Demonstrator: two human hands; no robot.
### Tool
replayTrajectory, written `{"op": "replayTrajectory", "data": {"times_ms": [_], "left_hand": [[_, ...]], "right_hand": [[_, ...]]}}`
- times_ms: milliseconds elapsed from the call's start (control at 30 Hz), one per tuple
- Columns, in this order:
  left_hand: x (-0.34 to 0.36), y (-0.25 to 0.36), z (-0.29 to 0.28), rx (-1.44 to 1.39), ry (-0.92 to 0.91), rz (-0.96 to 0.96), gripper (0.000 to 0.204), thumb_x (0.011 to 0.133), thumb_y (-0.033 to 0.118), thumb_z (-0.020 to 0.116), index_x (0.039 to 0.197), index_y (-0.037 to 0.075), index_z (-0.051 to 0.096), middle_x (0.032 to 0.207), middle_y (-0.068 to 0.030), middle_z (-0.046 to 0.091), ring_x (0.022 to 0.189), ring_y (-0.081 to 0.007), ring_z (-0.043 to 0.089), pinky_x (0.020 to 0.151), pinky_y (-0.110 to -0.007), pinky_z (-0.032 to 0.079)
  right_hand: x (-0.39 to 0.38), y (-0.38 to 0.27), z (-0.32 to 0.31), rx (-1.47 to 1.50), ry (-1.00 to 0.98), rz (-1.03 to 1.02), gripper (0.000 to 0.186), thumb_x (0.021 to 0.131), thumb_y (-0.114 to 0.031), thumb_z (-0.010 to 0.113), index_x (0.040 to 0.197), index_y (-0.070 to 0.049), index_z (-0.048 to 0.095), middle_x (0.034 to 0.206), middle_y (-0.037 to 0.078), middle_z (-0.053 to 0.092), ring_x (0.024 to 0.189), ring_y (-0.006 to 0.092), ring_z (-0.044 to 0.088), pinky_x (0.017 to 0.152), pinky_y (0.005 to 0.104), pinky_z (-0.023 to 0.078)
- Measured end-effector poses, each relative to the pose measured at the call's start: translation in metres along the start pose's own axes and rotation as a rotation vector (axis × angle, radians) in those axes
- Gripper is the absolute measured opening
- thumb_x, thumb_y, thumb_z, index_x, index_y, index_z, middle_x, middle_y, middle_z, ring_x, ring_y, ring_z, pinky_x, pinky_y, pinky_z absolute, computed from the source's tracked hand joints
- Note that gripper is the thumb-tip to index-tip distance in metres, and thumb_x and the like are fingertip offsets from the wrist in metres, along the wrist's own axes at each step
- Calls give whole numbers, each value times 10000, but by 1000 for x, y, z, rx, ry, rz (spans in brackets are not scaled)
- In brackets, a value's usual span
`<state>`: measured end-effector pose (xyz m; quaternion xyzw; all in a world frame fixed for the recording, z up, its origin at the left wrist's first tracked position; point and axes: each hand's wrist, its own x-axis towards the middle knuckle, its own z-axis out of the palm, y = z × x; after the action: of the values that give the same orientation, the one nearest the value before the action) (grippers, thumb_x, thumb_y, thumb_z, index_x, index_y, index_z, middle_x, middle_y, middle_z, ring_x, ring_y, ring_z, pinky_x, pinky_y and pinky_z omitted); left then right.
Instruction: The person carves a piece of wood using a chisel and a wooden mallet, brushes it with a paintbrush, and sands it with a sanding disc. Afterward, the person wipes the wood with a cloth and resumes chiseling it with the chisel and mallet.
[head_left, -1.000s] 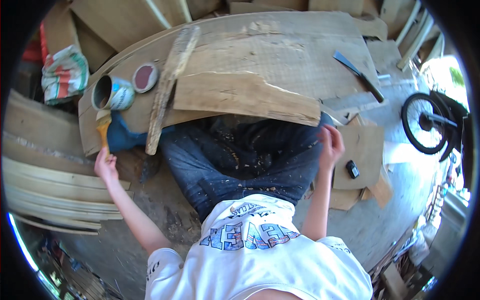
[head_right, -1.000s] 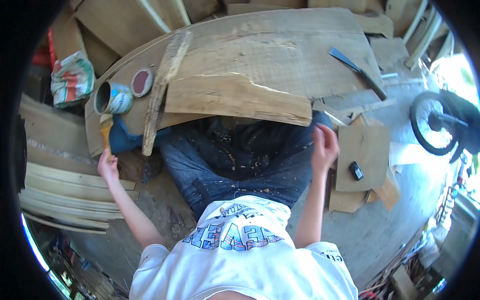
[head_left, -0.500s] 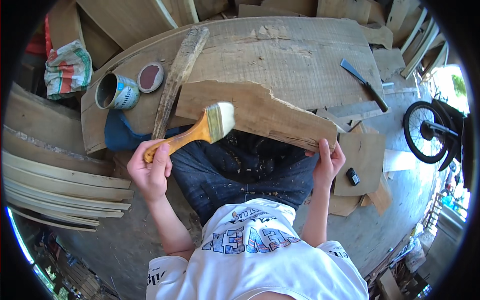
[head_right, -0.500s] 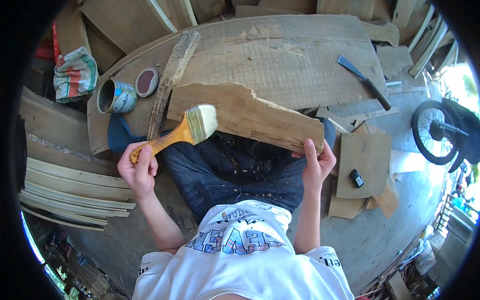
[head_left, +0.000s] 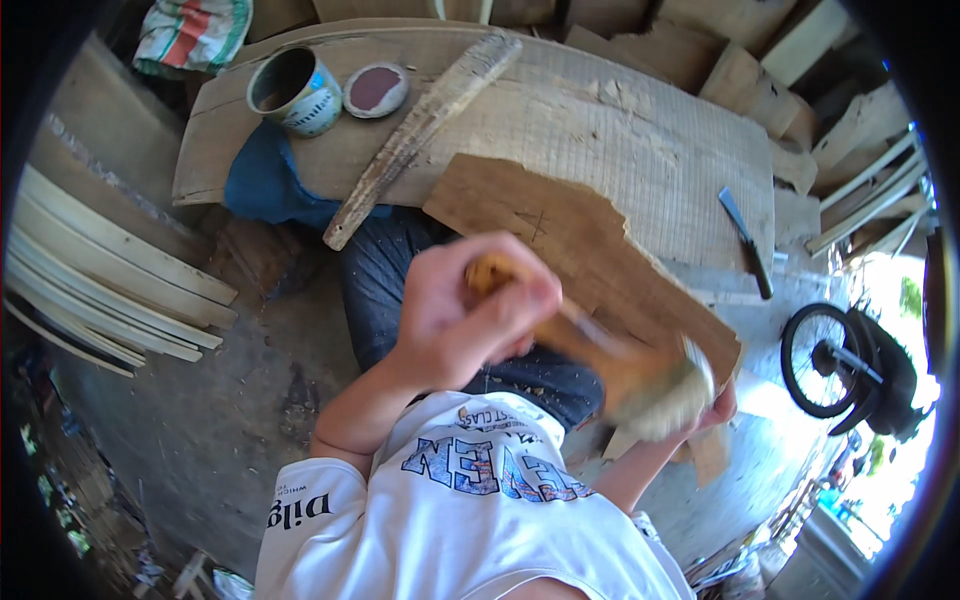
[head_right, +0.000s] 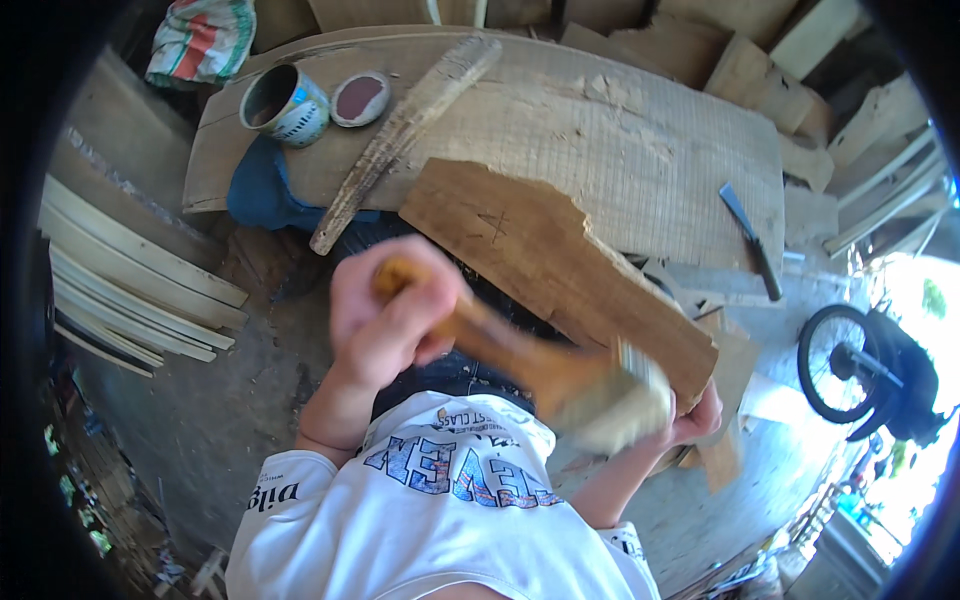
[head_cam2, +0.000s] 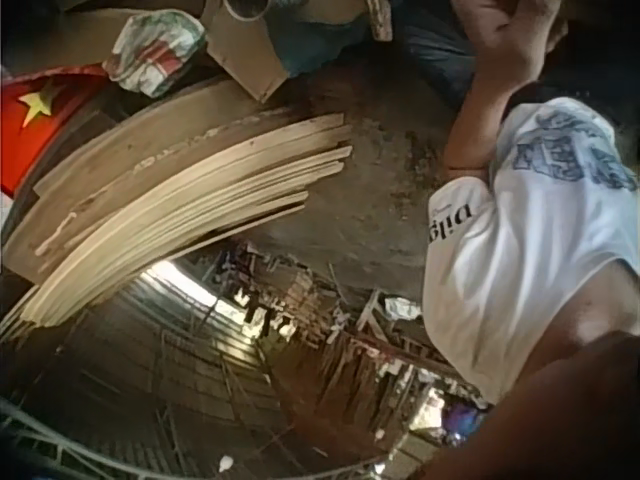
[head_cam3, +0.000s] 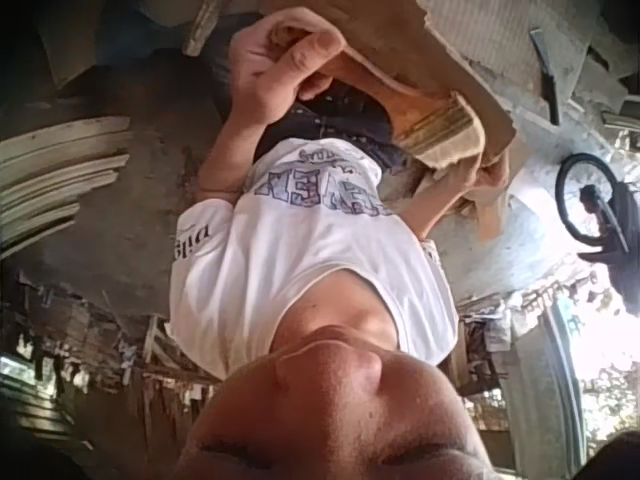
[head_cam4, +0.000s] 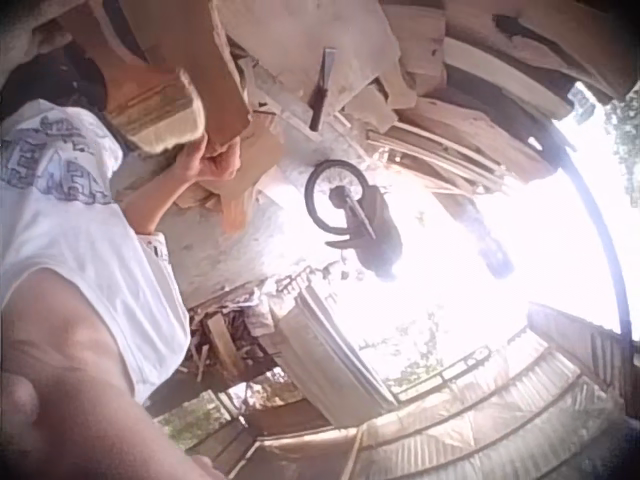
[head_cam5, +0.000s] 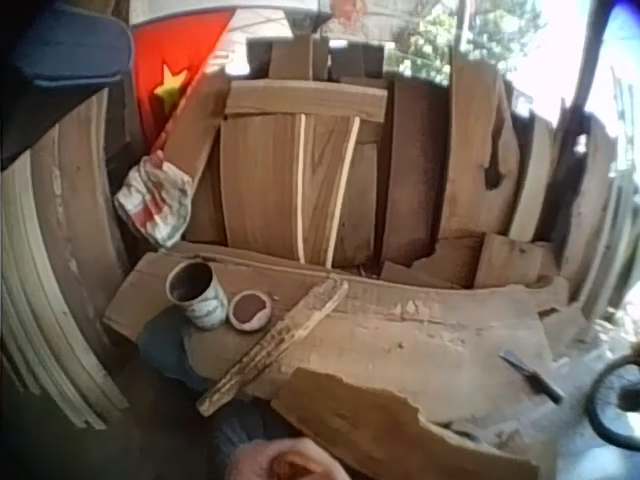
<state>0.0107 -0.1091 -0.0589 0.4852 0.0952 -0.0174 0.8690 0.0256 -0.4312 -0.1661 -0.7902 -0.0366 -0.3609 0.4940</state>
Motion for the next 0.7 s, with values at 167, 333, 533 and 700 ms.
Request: {"op": "replayTrajectory", "data": {"times_ms": [167, 333, 533, 700], "left_hand": [[25, -21, -69, 554, 580, 657, 134, 930, 102, 628, 843, 0, 629, 637, 1, 610, 531, -37, 537, 467, -192, 409], [6, 2, -52, 618, 140, 638, 83, 870, 98, 670, 880, 16, 667, 744, -55, 673, 642, -88, 616, 583, -227, 477], [27, -23, -51, 647, 43, 616, 200, 885, 144, 668, 1052, 35, 661, 766, -44, 676, 676, -68, 625, 601, -231, 470], [3, -5, -146, 947, 798, 906, 104, 919, 75, 632, 916, -28, 650, 750, -27, 662, 651, -36, 575, 562, -210, 465]], "right_hand": [[14, -24, 8, 167, -213, 72, 568, 739, -388, 802, 973, 109, 658, 832, 70, 669, 738, 120, 590, 677, 251, 450], [7, 3, 8, 347, -122, 211, 513, 772, -315, 786, 1045, 90, 630, 942, 116, 666, 871, 164, 605, 805, 295, 456], [30, -1, 2, 281, -282, 351, 328, 848, -202, 713, 1021, 67, 643, 982, 132, 661, 918, 188, 612, 817, 286, 454], [6, 33, 4, 540, -288, 331, 380, 849, -223, 703, 1068, 76, 617, 1009, 159, 649, 976, 222, 612, 895, 329, 448]]}}
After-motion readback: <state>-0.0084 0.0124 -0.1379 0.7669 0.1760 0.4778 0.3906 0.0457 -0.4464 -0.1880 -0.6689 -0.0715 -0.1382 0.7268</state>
